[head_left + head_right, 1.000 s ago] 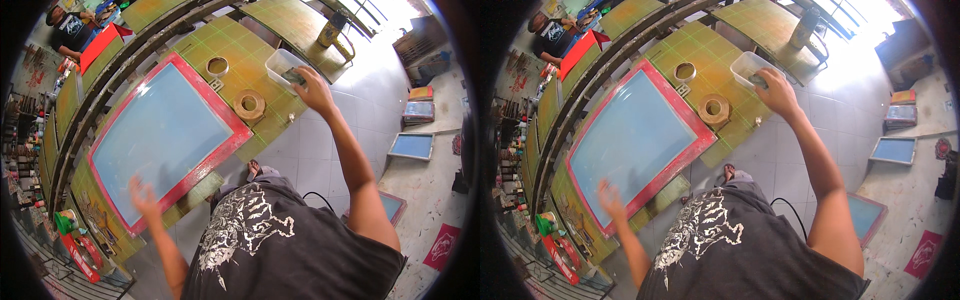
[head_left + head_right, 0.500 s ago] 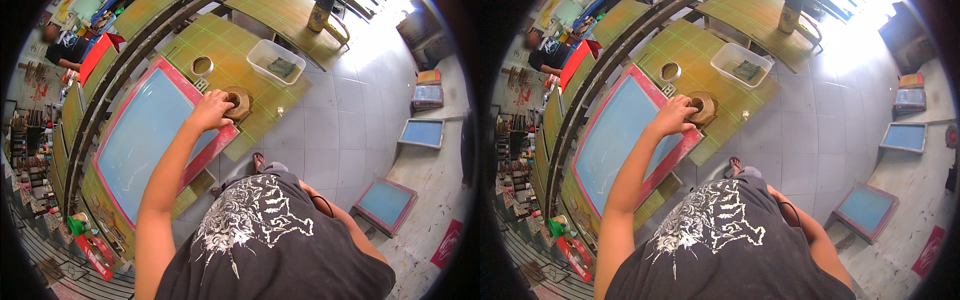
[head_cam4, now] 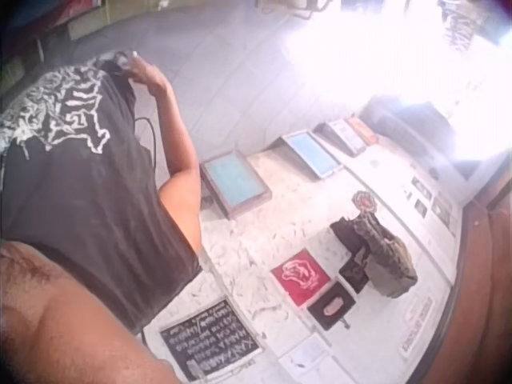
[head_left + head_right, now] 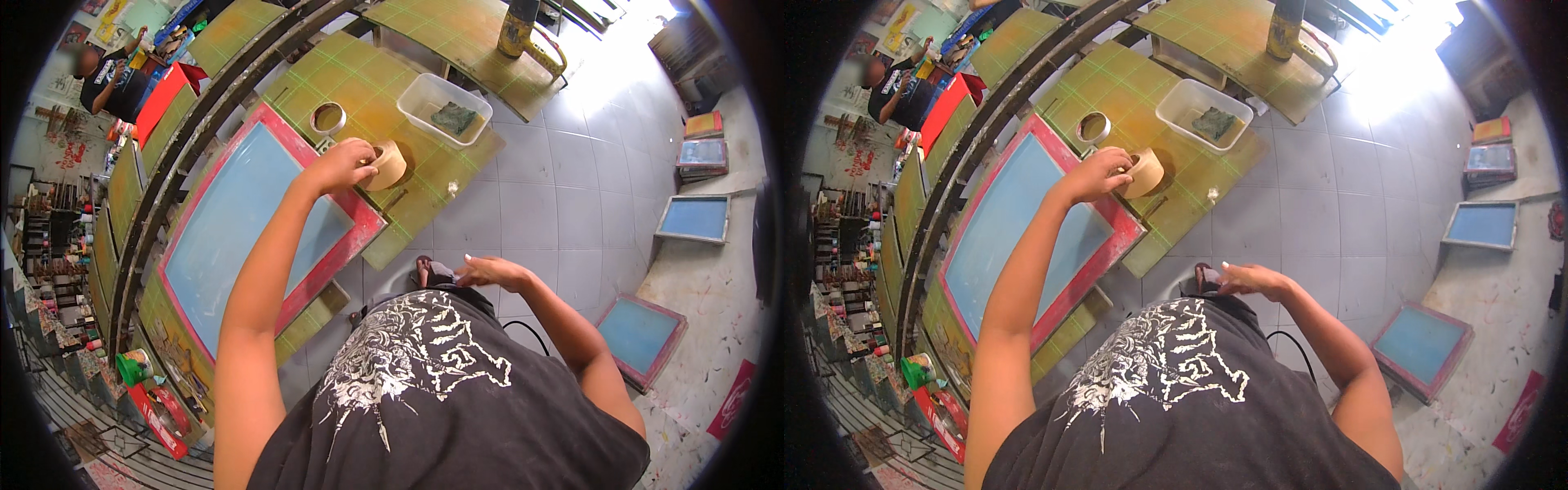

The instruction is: The person prepares a screen printing frame by first adjusting a bracket with a wrench, then removing the frame from a rack and applying tape to the edges of the mesh by hand.

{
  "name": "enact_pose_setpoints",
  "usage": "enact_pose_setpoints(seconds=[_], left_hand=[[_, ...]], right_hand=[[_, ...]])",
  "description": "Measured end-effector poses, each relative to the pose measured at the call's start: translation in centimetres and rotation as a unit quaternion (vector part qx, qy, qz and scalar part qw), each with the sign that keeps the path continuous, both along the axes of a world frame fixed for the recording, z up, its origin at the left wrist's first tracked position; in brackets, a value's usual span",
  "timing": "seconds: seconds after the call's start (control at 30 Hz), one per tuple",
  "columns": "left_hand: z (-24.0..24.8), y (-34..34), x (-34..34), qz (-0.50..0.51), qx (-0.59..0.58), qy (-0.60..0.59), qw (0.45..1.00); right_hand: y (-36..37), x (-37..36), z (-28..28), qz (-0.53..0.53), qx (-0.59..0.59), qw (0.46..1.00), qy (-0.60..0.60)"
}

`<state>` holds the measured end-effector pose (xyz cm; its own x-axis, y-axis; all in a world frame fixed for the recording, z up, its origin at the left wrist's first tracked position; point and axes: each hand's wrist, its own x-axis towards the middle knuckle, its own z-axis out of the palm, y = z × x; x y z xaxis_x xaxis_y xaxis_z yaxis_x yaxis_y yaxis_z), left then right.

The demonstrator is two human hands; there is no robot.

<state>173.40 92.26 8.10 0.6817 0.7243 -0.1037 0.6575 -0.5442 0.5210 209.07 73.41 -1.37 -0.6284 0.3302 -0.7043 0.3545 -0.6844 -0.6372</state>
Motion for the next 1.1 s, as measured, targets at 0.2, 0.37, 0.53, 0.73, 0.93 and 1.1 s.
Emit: enact_pose_setpoints(seconds=[0.2,0.37,0.53,0.73,0.93,1.1], left_hand=[[3.0,-0.2,-0.8,0.123,-0.243,-0.206,0.940],[6.2,-4.5,-2.0,0.138,-0.226,-0.324,0.908],[8.0,-11.6,-5.5,0.188,-0.191,-0.388,0.882],[8.0,-21.3,-10.0,0.280,-0.178,-0.411,0.849],[7.6,-28.5,-13.3,0.354,-0.120,-0.330,0.867],[7.8,-34.0,-17.8,0.371,-0.092,-0.280,0.881]], right_hand=[[1.2,-1.8,0.1,-0.038,0.256,0.964,-0.066],[-3.1,-4.8,-7.8,0.147,0.118,0.976,-0.110],[-2.3,-4.0,-8.9,0.302,0.257,0.918,-0.004],[4.2,-13.3,14.3,0.143,0.365,0.920,0.027],[2.4,-26.1,19.5,0.008,0.626,0.777,0.063],[-3.6,-33.2,16.6,0.022,0.644,0.758,0.098]])
